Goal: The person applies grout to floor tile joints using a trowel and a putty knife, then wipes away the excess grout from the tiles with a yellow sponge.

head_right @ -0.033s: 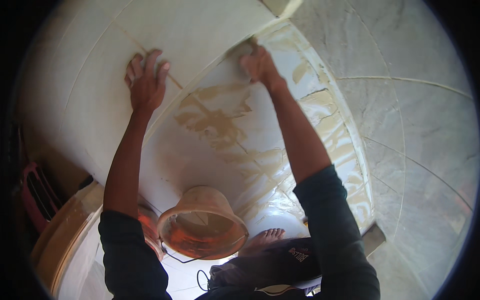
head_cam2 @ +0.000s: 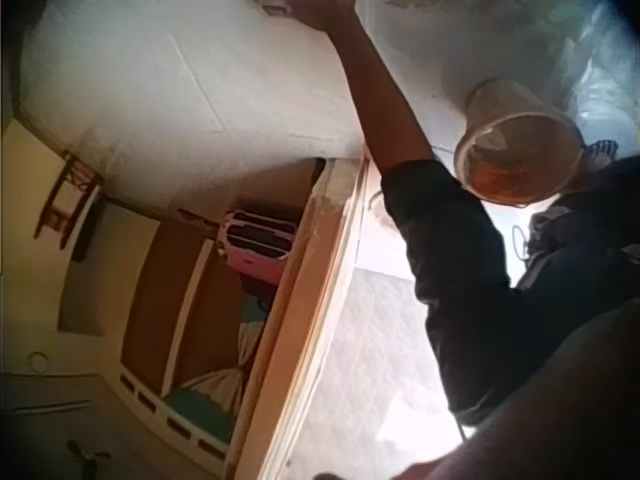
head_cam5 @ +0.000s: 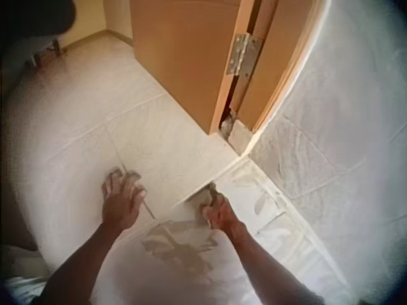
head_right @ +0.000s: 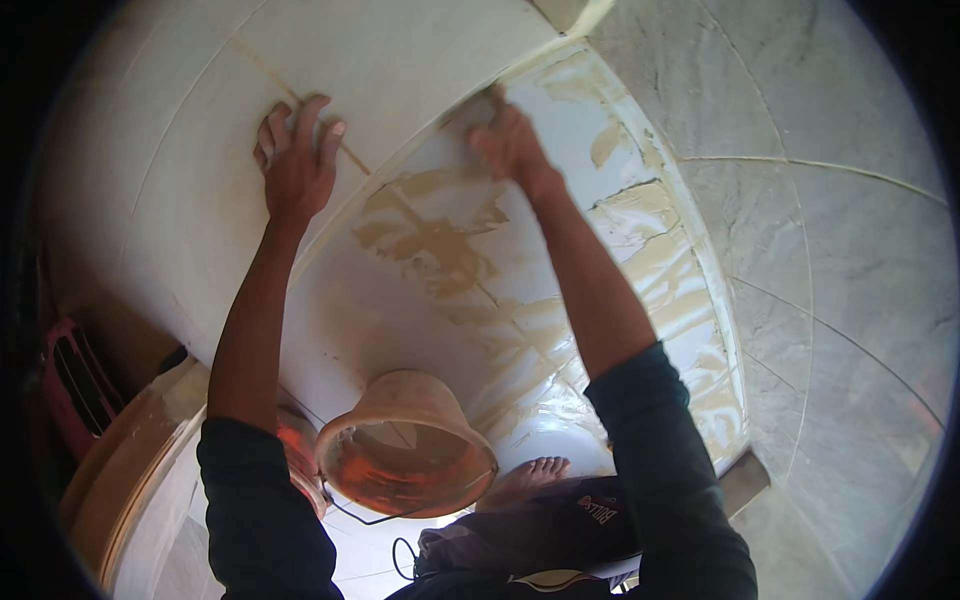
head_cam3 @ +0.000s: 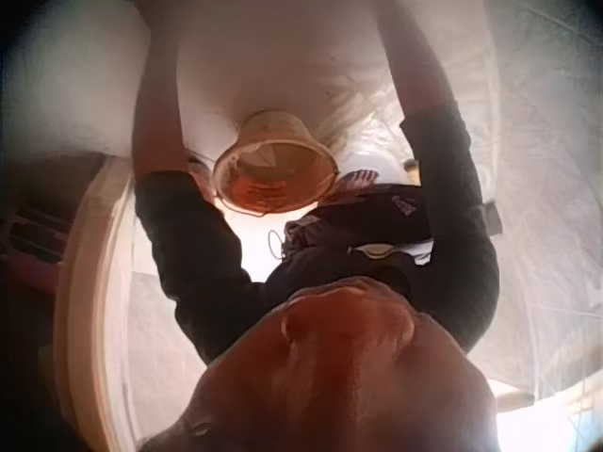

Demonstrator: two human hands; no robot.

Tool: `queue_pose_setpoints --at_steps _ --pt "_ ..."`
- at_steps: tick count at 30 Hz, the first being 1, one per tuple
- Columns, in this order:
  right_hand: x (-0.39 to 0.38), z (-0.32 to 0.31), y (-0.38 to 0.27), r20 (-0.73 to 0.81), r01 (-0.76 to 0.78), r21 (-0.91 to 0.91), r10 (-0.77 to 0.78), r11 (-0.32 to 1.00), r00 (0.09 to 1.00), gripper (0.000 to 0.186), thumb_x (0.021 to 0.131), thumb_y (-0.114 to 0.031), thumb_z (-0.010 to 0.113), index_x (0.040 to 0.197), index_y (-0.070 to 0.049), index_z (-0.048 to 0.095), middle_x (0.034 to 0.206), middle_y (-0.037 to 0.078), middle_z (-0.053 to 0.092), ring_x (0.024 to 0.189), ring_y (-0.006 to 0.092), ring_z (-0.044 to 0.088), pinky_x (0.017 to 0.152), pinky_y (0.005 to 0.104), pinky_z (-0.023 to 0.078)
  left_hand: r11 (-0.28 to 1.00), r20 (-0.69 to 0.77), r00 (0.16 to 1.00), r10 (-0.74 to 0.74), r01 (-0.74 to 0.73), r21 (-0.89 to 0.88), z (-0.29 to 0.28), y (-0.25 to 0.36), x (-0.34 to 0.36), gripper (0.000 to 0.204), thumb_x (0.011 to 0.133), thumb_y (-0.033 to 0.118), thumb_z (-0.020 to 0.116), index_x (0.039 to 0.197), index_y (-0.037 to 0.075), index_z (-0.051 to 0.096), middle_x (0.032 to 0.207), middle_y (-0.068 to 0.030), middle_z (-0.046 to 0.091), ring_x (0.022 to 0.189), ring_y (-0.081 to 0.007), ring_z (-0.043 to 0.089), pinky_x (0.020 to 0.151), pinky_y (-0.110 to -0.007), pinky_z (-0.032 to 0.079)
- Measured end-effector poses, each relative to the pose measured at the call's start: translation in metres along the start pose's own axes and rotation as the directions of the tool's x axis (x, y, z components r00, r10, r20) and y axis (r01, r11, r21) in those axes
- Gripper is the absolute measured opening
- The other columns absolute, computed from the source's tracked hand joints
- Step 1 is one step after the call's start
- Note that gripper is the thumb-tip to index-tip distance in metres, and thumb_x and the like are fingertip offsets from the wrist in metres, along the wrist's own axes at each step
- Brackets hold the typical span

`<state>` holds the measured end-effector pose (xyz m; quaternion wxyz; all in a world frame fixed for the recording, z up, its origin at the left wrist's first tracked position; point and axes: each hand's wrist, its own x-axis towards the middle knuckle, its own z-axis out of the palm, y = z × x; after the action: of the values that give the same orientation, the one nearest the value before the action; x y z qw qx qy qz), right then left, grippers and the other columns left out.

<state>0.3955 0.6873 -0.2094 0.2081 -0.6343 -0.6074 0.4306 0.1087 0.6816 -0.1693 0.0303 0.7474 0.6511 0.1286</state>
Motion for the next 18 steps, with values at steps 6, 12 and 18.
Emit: queue_pose_setpoints --at_steps 6,12,18 --pt "-0.082 0.107 -0.069 0.092 -0.038 -0.09 0.046 0.995 0.995 0.083 0.075 -0.008 0.053 0.148 0.012 0.021 0.1 0.041 0.061 0.102 0.0527 0.06 0.091 0.0513 0.048 0.999 0.008 0.999 -0.05 0.05 -0.004 0.005 -0.007 -0.005 0.045 0.098 0.036 0.056 0.136 0.015 0.048 0.138 -0.0247 0.04 0.134 -0.0458 0.033 0.107 -0.061 0.027" --pt "-0.087 0.085 -0.071 0.224 0.006 0.07 -0.021 0.998 0.974 0.079 0.074 -0.01 0.055 0.148 0.004 0.032 0.104 0.036 0.063 0.099 0.0532 0.062 0.091 0.0515 0.051 1.0 -0.028 0.999 -0.023 0.023 0.004 0.003 -0.003 0.001 0.045 0.098 0.036 0.056 0.136 0.014 0.048 0.138 -0.0246 0.041 0.132 -0.0451 0.034 0.107 -0.061 0.027" --pt "-0.109 0.124 -0.072 0.272 0.073 -0.214 -0.012 0.974 0.962 0.077 0.074 -0.012 0.056 0.148 0.0 0.037 0.097 0.032 0.067 0.096 0.0491 0.065 0.089 0.0512 0.052 0.999 -0.071 0.996 0.047 -0.045 0.019 0.003 -0.005 -0.004 0.046 0.098 0.036 0.056 0.136 0.012 0.048 0.135 -0.0235 0.044 0.129 -0.0436 0.038 0.106 -0.06 0.028"
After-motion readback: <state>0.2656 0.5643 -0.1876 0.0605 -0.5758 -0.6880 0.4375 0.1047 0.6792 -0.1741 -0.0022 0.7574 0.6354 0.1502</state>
